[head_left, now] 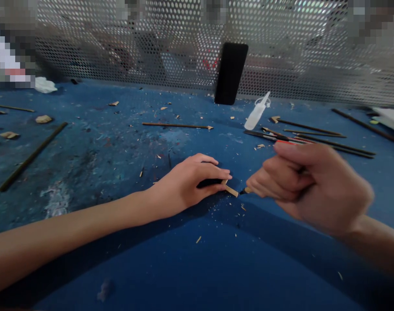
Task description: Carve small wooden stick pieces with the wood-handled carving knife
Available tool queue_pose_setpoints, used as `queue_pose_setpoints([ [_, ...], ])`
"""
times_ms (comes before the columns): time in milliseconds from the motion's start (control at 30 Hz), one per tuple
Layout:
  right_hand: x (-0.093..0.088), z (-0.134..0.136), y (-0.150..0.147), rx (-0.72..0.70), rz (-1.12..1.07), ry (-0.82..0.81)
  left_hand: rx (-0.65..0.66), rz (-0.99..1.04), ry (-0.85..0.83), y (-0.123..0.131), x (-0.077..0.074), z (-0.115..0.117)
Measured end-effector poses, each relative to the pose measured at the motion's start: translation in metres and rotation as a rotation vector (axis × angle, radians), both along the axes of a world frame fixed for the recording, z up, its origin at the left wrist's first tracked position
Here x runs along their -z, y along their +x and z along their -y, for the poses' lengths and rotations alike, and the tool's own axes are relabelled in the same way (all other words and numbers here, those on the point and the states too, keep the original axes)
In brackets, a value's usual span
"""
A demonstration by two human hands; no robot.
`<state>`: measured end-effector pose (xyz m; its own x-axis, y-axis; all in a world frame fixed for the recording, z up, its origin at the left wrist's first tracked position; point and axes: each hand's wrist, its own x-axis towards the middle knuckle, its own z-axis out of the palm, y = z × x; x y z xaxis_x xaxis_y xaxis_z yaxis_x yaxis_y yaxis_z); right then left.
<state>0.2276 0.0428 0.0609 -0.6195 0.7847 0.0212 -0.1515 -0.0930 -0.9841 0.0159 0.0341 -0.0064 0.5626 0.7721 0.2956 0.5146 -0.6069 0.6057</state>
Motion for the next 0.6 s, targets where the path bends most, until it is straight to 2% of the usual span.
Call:
queue_pose_setpoints([
  [233,-0.0046,0.0043,-0.0015,-0.014,0.033,-0.01,0.007,-0.006,0.017,-0.0005,0.0006,-0.0001],
  [367,-0.0091,0.0048,-0.0009,0.035,0.055,-0.022,0.02,-0.021,0.015,0.0001,0.0018,-0.0011],
  [600,-0.0015,0.0005,-0.0018,0.013,-0.017,-0.027,0.016,0.002,-0.006,-0.0016,0.0006,-0.0011],
])
